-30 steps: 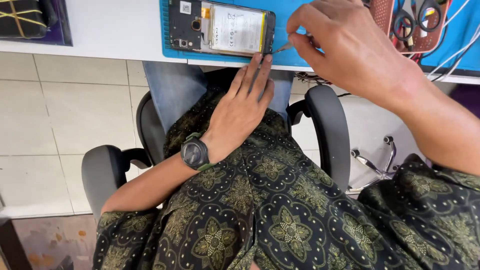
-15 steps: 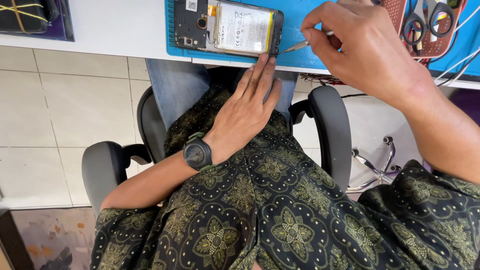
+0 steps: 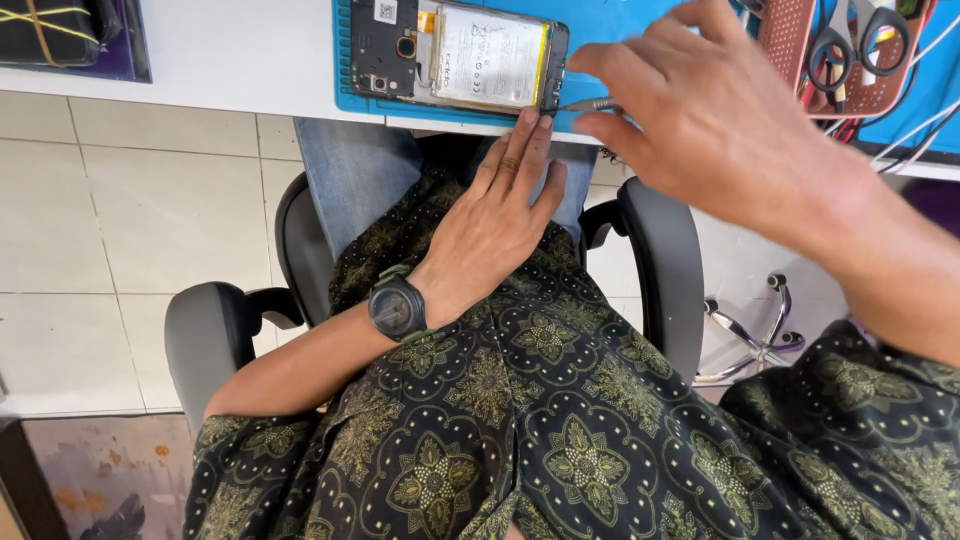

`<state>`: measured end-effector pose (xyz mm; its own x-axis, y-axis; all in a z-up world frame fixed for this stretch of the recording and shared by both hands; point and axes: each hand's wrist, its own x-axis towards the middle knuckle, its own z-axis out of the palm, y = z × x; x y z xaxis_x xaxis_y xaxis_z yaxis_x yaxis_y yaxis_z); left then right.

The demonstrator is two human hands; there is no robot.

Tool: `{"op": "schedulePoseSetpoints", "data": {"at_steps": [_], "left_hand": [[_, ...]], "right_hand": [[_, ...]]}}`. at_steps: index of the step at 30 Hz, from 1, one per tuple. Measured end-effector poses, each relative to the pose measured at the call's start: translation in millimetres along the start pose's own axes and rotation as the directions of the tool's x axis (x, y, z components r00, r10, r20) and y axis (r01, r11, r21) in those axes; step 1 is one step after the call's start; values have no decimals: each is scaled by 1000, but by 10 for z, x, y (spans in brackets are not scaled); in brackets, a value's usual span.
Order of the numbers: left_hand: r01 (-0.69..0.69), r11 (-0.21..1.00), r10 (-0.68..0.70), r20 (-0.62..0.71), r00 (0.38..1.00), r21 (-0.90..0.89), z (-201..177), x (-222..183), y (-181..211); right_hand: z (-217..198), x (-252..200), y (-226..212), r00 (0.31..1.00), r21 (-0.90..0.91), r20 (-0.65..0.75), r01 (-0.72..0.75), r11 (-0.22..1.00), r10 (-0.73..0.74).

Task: Prying a small circuit board component from a mobile phone chassis and placing it on a repair fixture

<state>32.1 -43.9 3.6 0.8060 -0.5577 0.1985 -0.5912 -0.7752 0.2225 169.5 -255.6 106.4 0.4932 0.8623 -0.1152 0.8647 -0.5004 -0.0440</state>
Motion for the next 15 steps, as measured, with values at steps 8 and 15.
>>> {"op": "schedulePoseSetpoints", "data": {"at_steps": [8, 15], "left_hand": [[-9, 1000, 9, -10, 1000, 23, -6, -11, -14], [8, 1000, -8, -47, 999, -3, -16, 7, -60]], "right_hand": [[3, 28, 188, 999, 81, -36, 3, 997, 0], [-56, 5, 193, 999, -12, -7, 38, 999, -38]]}}
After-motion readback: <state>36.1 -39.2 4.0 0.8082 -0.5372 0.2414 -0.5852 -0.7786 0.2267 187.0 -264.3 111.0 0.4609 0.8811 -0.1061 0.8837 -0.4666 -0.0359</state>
